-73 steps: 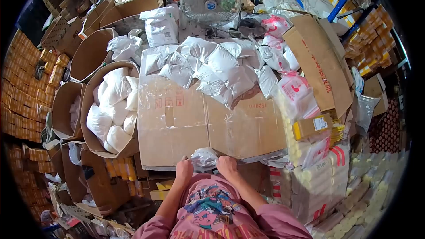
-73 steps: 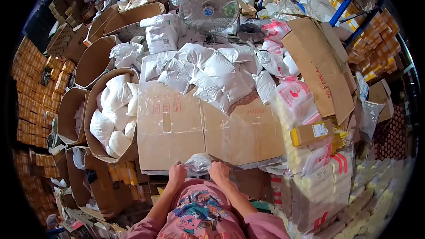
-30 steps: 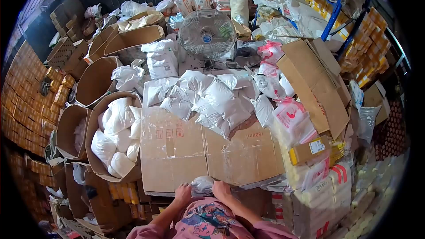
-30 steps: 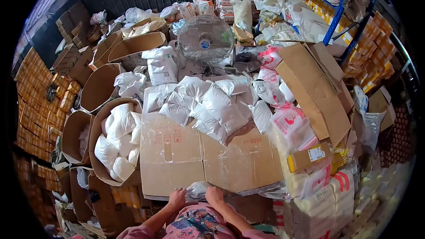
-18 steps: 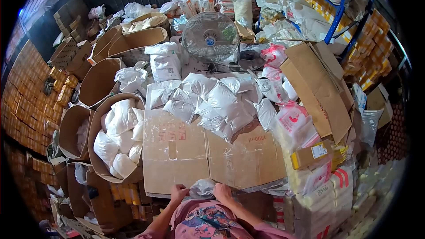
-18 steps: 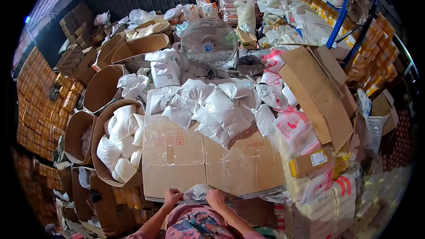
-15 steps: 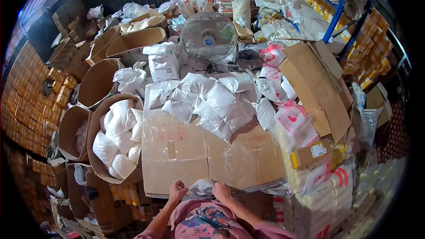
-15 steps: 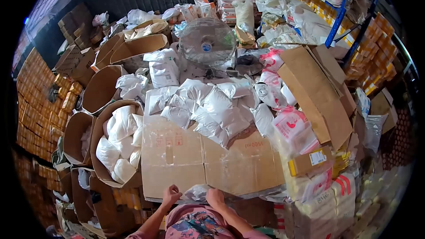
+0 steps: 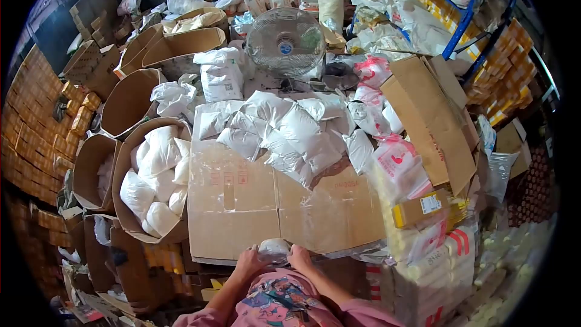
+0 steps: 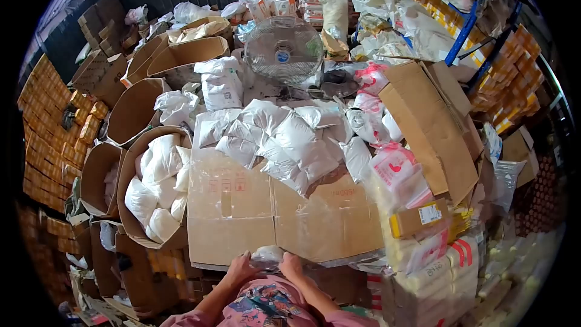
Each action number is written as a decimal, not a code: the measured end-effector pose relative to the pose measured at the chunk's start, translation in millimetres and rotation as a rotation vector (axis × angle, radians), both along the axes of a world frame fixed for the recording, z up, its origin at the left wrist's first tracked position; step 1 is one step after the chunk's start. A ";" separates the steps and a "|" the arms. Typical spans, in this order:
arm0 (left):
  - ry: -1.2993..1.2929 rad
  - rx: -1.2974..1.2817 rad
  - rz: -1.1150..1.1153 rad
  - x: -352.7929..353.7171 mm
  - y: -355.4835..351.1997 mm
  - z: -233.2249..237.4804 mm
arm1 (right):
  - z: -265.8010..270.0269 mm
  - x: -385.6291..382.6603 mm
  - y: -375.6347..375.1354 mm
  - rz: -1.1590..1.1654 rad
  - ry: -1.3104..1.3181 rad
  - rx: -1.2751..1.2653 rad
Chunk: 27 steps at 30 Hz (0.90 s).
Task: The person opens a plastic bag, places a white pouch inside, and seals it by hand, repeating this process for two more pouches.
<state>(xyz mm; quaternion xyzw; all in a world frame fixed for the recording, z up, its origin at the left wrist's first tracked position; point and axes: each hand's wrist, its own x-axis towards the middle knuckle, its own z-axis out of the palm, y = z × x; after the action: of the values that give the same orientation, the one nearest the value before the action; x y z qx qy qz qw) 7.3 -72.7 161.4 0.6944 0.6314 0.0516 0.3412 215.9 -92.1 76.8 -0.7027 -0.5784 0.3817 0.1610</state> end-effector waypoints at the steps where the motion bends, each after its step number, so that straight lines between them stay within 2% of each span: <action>1: -0.006 0.056 -0.024 0.2 0.5 -0.9 | -2.3 1.2 -0.2 -0.005 0.001 -0.011; 2: 0.036 0.019 -0.017 -0.8 0.6 -0.7 | -3.5 3.0 -3.4 -0.023 0.006 -0.059; 4: 0.124 -0.059 -0.012 -1.1 0.8 18.6 | 2.6 4.2 -3.8 -0.016 -0.017 0.007; 8: 0.115 -0.015 0.086 -6.6 -5.0 -17.3 | 15.3 -1.9 -9.3 -0.021 -0.042 0.065; 13: 0.014 0.006 0.202 -12.9 -11.6 -22.9 | 10.1 -5.9 -14.3 -0.073 -0.025 0.115; 16: 0.123 -0.091 0.200 -15.6 -19.9 -19.6 | -0.6 -4.6 -23.4 -0.188 -0.003 0.146; 18: 0.105 -0.259 0.126 -28.1 -27.0 -66.9 | -8.1 -0.6 -27.1 -0.204 -0.055 -0.026; 19: 0.098 -0.347 0.089 -30.6 -28.7 -72.0 | 1.8 -0.2 -27.8 -0.211 -0.079 -0.116; 20: 0.133 -0.319 0.044 -28.8 -31.9 -78.4 | 11.9 8.3 -24.6 -0.159 0.091 -0.360; 21: 0.170 -0.298 0.001 -15.7 -27.0 -59.7 | 22.0 7.6 -21.5 -0.039 0.032 -0.191; 23: 0.231 -0.299 -0.047 -0.5 -20.7 -22.1 | 26.7 11.1 -17.2 0.088 0.055 -0.153; 25: 0.268 -0.324 -0.049 6.4 -10.7 10.9 | 50.4 13.9 -16.7 0.104 0.029 0.101; 26: 0.253 -0.304 -0.062 3.5 -8.9 26.6 | 73.0 16.1 -22.4 0.051 0.132 -0.016; 27: 0.199 -0.346 -0.059 -3.5 -7.8 21.1 | 86.2 21.1 -22.9 -0.002 0.232 -0.130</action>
<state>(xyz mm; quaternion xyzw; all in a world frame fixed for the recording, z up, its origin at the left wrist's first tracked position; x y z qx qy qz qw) 3.8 -80.5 182.5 0.6454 0.6408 -0.1364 0.3928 237.0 -115.0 163.0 -0.6635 -0.5293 0.4967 0.1815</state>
